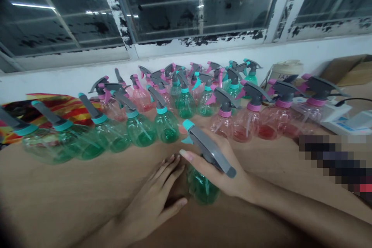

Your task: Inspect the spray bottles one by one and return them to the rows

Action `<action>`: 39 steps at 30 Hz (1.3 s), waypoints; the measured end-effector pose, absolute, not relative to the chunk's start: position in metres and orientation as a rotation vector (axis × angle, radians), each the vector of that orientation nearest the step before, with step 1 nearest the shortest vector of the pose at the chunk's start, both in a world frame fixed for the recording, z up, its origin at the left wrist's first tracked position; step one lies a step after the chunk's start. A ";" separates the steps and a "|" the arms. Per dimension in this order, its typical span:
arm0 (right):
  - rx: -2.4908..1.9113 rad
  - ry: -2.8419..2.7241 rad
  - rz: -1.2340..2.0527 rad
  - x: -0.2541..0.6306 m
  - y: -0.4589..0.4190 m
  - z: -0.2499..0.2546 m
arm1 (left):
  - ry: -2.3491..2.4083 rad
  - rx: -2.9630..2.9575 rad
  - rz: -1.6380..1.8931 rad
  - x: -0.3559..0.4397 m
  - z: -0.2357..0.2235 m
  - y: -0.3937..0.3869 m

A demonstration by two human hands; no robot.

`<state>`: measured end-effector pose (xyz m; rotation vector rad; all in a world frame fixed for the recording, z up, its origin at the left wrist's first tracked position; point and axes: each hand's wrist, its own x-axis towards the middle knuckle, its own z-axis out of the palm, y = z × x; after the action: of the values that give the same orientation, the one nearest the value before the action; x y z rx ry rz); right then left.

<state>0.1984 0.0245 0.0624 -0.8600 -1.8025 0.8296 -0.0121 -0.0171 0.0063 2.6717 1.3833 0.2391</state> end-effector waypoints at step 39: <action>-0.739 -1.851 0.897 0.201 0.022 0.067 | 1.368 2.770 0.266 -0.013 0.006 -0.016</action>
<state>0.2013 0.0218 0.0672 -0.7385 -1.8509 0.8974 -0.0134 -0.0161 0.0062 2.7699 1.3676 0.2661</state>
